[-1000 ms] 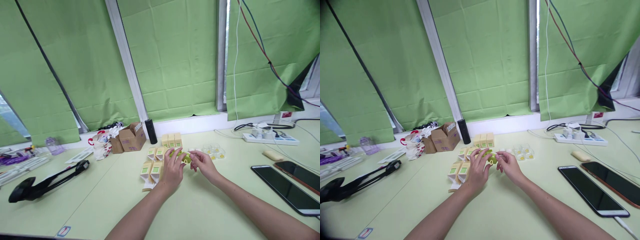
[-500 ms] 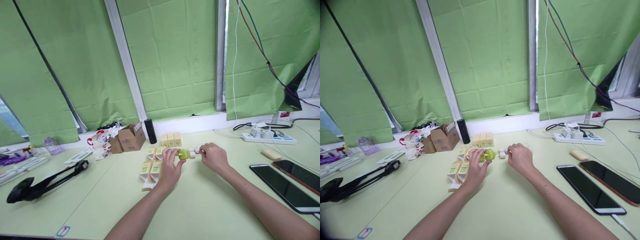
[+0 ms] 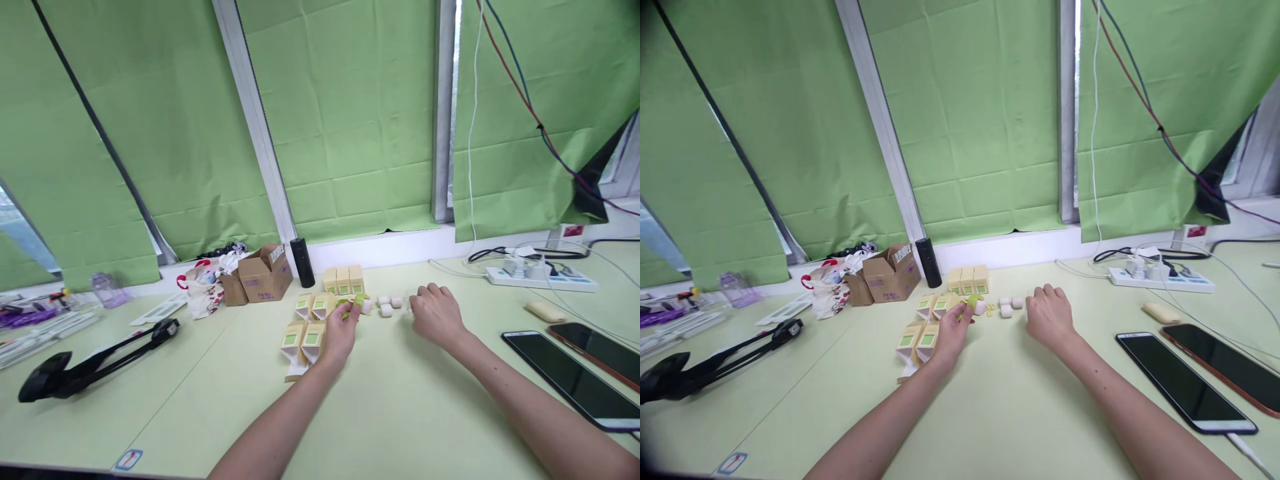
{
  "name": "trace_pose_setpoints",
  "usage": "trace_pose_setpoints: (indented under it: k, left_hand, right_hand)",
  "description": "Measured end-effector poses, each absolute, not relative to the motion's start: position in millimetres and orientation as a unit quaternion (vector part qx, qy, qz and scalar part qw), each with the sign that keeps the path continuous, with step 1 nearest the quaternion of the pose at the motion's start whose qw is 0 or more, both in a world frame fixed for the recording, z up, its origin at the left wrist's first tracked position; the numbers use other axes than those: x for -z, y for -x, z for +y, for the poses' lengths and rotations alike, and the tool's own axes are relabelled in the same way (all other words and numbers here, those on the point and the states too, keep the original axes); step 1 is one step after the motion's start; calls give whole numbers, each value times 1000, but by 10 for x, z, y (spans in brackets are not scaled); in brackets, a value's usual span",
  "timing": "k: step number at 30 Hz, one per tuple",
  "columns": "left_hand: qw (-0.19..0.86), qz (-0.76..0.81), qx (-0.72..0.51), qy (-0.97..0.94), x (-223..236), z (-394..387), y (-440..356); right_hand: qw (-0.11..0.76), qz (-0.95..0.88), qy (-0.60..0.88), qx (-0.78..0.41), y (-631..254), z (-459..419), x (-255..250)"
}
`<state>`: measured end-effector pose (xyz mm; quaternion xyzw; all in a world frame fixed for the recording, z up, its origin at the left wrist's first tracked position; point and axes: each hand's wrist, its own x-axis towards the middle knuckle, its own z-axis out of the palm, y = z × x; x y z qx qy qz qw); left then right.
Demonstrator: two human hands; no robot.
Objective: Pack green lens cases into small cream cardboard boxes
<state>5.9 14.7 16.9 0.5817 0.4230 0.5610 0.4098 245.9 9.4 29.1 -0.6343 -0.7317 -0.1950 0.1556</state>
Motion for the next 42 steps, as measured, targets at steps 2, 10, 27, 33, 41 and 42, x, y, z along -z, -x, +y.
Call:
trace_pose_setpoints:
  k: [2,10,27,33,41,42]
  left_hand:
    - [405,436,-561,-575,-176,149,-41]
    - [382,429,-571,-587,-129,216,-31]
    - [389,441,-601,-541,-88,271,4]
    - [400,435,-599,-540,-83,265,4]
    - [404,425,-602,-542,-94,259,-11]
    - [404,423,-602,-544,-89,262,-10]
  right_hand:
    - [182,-756,599,190,-2305,10,-303]
    - [202,-853,470,102,-1775,-304,-171]
    - [464,-641,394,-468,-1977,118,89]
    - [526,-502,282,-626,-1946,39,-20]
    - [543,-450,239,-667,-1898,-4,-53]
    - [543,-454,240,-664,-1895,-9,-59]
